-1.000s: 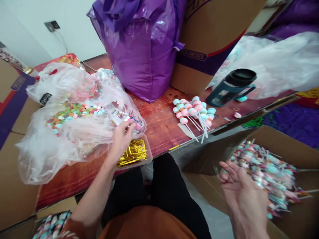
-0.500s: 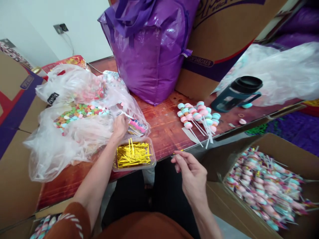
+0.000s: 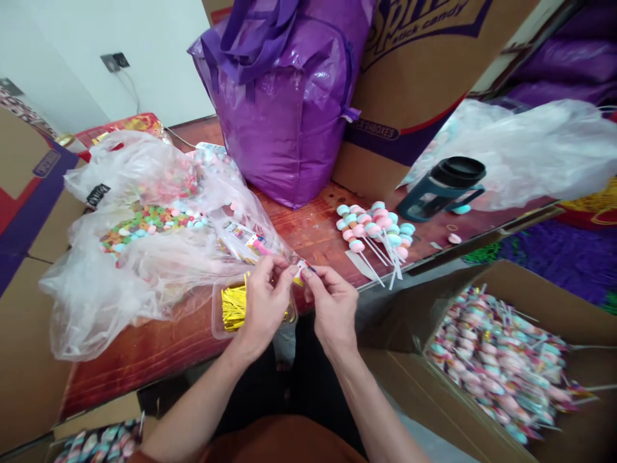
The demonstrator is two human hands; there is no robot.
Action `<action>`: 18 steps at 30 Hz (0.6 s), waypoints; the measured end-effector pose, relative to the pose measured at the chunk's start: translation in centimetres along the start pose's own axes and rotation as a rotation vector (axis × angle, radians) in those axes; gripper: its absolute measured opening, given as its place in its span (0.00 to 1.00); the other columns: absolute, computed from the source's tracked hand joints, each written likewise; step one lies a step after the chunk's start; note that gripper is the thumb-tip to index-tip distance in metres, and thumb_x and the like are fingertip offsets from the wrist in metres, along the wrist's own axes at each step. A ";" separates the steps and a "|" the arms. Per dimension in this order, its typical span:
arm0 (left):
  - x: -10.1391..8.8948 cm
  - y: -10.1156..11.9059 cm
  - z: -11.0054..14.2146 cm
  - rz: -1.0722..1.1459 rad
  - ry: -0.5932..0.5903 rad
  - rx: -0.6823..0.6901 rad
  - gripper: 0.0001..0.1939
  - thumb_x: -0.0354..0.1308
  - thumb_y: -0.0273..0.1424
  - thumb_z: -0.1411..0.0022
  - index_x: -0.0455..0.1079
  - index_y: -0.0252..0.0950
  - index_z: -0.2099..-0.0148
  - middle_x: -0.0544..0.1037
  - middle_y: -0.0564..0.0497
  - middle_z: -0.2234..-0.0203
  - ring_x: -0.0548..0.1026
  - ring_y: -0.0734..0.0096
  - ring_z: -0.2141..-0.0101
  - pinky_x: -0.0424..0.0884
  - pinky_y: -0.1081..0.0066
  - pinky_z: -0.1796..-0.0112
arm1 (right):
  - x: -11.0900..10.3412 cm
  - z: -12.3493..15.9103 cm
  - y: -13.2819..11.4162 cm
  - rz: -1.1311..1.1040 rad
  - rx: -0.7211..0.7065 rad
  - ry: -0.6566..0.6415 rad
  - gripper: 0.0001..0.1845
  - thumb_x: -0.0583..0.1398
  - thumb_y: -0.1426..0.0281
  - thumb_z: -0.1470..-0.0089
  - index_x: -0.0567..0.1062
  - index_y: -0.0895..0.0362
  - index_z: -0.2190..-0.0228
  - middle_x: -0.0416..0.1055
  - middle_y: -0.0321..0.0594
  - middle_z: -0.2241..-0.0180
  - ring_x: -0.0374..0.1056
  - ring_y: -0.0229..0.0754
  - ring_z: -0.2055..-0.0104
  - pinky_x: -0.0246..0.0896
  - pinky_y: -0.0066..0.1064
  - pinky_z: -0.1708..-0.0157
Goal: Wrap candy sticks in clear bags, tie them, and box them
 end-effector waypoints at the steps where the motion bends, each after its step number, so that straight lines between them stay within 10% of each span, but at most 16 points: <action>1: 0.3 -0.4 0.6 0.100 0.032 -0.073 0.10 0.69 0.34 0.46 0.71 0.37 0.69 0.71 0.56 0.77 0.67 0.77 0.75 0.63 0.77 0.71 | -0.2 -0.1 0.0 -0.003 -0.014 0.023 0.12 0.66 0.62 0.48 0.78 0.58 0.72 0.72 0.33 0.76 0.62 0.35 0.76 0.62 0.28 0.72; 7: 1.7 -2.1 1.1 0.664 -0.082 -0.646 0.23 0.78 0.40 0.60 0.75 0.34 0.64 0.76 0.54 0.74 0.70 0.80 0.77 0.66 0.79 0.75 | -1.3 -0.1 -0.3 0.031 -0.063 -0.054 0.12 0.65 0.62 0.46 0.76 0.58 0.73 0.72 0.34 0.75 0.64 0.36 0.72 0.62 0.28 0.68; 18: 2.1 -1.8 0.3 0.750 0.168 -0.462 0.19 0.78 0.35 0.60 0.73 0.33 0.72 0.74 0.58 0.77 0.68 0.84 0.78 0.66 0.81 0.76 | -1.3 0.0 -0.8 0.147 -0.100 -0.030 0.24 0.56 0.56 0.37 0.59 0.54 0.80 0.53 0.29 0.80 0.48 0.33 0.77 0.48 0.27 0.77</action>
Point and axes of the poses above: each hand's wrist, its own z-axis away from the middle knuckle, its own x-axis out of the palm, y = z × x, the point moved 3 cm from there along -z, towards the middle knuckle
